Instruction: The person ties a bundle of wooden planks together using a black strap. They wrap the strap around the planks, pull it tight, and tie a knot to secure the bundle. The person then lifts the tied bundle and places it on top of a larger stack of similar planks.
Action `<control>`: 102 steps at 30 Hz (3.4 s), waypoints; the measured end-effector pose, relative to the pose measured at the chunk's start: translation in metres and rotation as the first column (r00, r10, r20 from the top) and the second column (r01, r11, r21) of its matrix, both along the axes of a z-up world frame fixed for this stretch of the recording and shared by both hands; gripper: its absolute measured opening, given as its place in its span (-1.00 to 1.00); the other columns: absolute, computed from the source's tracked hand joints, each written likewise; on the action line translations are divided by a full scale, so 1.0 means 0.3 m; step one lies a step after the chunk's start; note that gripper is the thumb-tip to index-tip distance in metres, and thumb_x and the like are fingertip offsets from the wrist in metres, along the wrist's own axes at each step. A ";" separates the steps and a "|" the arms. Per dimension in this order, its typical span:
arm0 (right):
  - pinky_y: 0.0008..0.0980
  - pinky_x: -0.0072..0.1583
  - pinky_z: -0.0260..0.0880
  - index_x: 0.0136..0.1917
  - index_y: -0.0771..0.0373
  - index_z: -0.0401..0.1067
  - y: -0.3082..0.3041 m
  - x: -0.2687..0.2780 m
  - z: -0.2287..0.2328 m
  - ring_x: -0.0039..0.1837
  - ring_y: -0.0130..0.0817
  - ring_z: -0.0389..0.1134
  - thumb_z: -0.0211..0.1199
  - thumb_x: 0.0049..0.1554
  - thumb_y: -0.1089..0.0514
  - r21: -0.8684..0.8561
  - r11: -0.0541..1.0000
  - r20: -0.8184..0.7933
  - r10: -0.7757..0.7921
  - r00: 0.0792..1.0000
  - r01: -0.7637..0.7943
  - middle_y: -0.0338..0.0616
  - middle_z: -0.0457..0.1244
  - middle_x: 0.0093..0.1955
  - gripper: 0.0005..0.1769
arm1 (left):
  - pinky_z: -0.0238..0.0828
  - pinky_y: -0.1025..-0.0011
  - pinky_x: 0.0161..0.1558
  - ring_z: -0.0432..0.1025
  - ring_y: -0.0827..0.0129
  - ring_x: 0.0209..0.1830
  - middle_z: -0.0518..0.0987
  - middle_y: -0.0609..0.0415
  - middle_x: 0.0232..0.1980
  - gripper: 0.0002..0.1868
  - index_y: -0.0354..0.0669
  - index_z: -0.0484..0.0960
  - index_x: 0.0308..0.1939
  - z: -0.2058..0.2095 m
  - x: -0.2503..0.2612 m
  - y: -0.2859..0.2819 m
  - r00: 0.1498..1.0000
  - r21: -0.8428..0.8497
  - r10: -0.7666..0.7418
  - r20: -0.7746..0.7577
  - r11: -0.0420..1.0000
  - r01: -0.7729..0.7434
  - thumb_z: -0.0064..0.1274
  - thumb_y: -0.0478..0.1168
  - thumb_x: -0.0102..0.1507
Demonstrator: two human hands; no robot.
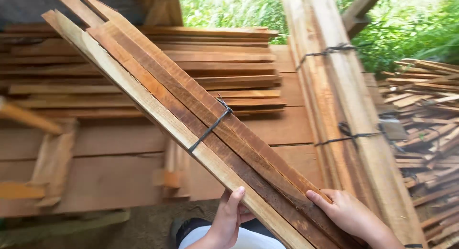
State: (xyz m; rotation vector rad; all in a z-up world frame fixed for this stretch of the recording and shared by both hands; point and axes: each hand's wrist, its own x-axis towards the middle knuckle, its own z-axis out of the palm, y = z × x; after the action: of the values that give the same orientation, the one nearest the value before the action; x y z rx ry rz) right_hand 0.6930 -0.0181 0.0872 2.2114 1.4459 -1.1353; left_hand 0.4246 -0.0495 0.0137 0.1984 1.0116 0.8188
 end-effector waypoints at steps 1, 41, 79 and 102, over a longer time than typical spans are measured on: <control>-0.48 0.00 0.49 -0.08 0.15 0.68 -0.006 0.107 -0.036 -0.14 -0.41 0.53 0.05 0.17 -0.33 -0.004 1.000 0.003 -0.023 1.000 0.023 -0.21 0.55 -0.17 -0.40 | 0.53 0.17 0.05 0.59 0.03 -0.07 0.53 -0.34 0.15 -0.27 -0.16 0.20 0.45 -0.007 0.092 0.017 1.000 -0.004 -0.023 0.003 1.000 0.023 -0.14 0.01 0.22; -0.10 0.33 0.36 0.25 -0.03 0.60 0.721 1.355 -0.490 0.36 0.00 0.36 0.10 0.22 -0.42 0.229 0.758 -0.369 -0.513 0.775 0.611 0.03 0.44 0.18 -0.40 | 0.35 0.13 0.30 0.42 0.03 0.35 0.59 -0.23 0.23 -0.02 -0.25 0.51 0.33 -0.467 1.632 1.350 0.712 0.184 -0.072 -0.698 0.944 0.275 -0.10 0.55 0.23; 0.07 0.22 0.41 0.02 0.31 0.55 0.766 1.401 -0.739 0.22 0.17 0.43 -0.02 0.21 -0.41 0.324 0.896 -0.029 -0.311 0.950 0.303 0.27 0.42 0.01 -0.27 | -0.42 -0.03 0.58 -0.30 -0.24 0.66 -0.23 -0.49 0.63 -0.17 -0.39 -0.32 0.61 -0.721 1.762 0.937 0.777 0.307 -0.110 -0.619 0.878 0.368 -0.40 0.11 0.50; -0.11 0.14 0.44 -0.03 0.24 0.61 0.635 1.379 -0.673 0.16 0.02 0.47 0.30 -0.01 -0.55 0.121 0.840 -0.205 -0.500 0.842 0.529 0.09 0.44 -0.06 -0.21 | -0.04 -0.13 0.50 -0.03 -0.28 0.60 0.05 -0.49 0.58 0.03 -0.30 -0.11 0.61 -0.527 1.785 0.850 0.845 -0.015 -0.180 -0.504 0.980 0.200 -0.36 0.45 0.38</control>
State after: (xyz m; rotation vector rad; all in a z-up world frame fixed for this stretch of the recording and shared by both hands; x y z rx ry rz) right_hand 1.1068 0.1724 -0.1145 2.7991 1.0514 -1.4286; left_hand 0.9602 0.2056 -0.1444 0.5611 1.4432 0.6118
